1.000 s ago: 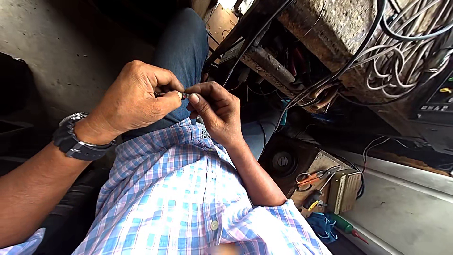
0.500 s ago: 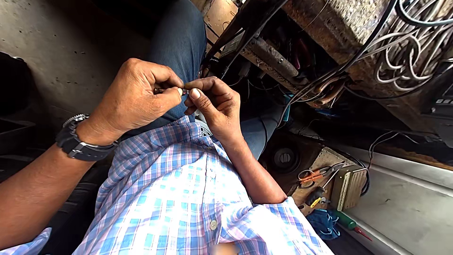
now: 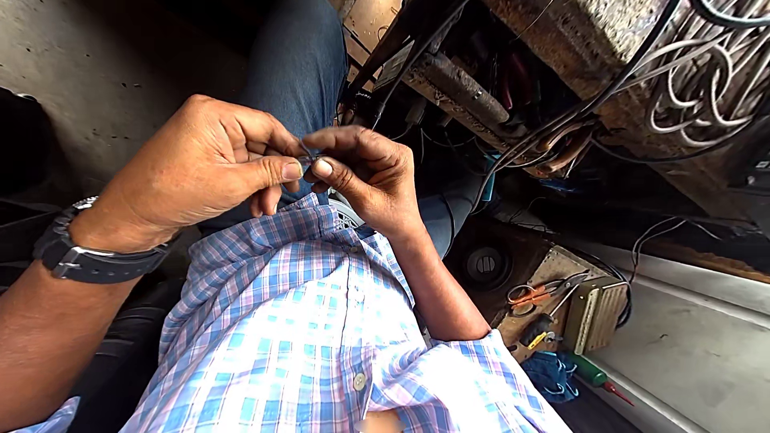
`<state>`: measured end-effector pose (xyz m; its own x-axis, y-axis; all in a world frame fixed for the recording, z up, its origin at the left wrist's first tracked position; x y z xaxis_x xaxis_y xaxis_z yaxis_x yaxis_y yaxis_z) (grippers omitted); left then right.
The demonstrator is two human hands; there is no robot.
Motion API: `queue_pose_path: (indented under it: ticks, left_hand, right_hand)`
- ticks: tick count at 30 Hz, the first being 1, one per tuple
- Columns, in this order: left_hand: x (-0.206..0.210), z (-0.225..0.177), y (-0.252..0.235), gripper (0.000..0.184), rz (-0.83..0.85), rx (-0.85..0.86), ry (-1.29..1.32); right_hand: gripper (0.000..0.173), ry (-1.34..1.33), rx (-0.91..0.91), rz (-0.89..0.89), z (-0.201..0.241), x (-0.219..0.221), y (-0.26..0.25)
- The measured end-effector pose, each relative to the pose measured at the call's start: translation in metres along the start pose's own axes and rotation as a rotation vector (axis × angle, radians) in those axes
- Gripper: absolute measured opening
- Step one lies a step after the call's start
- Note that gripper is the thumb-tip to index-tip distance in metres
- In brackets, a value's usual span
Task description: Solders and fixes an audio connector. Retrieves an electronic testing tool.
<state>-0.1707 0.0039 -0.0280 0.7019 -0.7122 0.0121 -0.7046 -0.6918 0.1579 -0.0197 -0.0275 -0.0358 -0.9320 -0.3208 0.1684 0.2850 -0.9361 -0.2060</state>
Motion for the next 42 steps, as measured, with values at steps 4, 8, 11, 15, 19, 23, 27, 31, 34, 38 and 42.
queue_pose_path:
  ticks: [4, 8, 11, 15, 19, 23, 27, 31, 34, 38, 42]
  left_hand:
    - [-0.004, -0.008, 0.009, 0.021, -0.007, 0.05, -0.096]
    - [-0.006, -0.011, 0.013, 0.016, -0.074, 0.049, -0.147]
    - [-0.003, -0.014, 0.013, 0.013, -0.08, 0.077, -0.148]
    - [0.003, -0.016, 0.012, 0.012, -0.117, 0.086, -0.212]
    - [0.004, -0.01, 0.011, 0.013, -0.106, 0.072, -0.244]
    - [-0.004, -0.012, 0.021, 0.02, -0.047, 0.067, -0.335]
    - [-0.039, -0.006, 0.055, 0.026, -0.152, 0.16, -0.395]
    - [-0.073, -0.009, 0.093, 0.022, -0.28, 0.18, -0.237]
    - [-0.087, -0.004, 0.107, 0.023, -0.331, 0.222, -0.105]
    - [-0.096, 0.018, 0.112, 0.024, -0.433, 0.156, -0.365]
    - [-0.083, 0.044, 0.08, 0.039, -0.353, -0.073, -0.876]
  right_hand:
    - [0.019, -0.05, -0.019, 0.0, 0.004, -0.003, -0.001]
    - [0.012, -0.07, -0.057, 0.0, 0.005, -0.004, 0.0]
    - [0.012, -0.073, -0.068, 0.002, 0.007, -0.003, 0.0]
    - [0.01, -0.049, -0.08, 0.0, 0.006, 0.002, 0.001]
    - [0.01, -0.014, -0.076, -0.036, 0.001, 0.004, 0.004]
    - [0.01, 0.151, -0.121, -0.025, 0.014, 0.02, -0.002]
    - [0.022, 0.581, -0.182, 0.222, 0.035, 0.023, -0.017]
    - [0.058, 1.215, -0.115, 0.364, 0.028, -0.013, -0.039]
    - [0.042, 1.335, -0.166, 0.407, 0.018, -0.022, -0.055]
    - [0.025, 1.329, -0.257, 0.402, 0.022, -0.014, -0.076]
    - [0.027, 1.354, -0.228, 0.474, 0.031, -0.014, -0.085]
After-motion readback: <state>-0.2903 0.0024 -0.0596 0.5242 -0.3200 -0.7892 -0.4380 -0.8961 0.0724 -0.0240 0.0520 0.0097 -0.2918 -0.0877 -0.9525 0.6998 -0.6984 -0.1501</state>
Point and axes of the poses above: each hand's wrist, its own y-axis away from the middle knuckle, its own x-axis out of the palm, z = x × y, the point moved 8 cm from there along -y, towards the middle knuckle, and after that the axes turned 4 degrees about z, right-handed, at the moved point
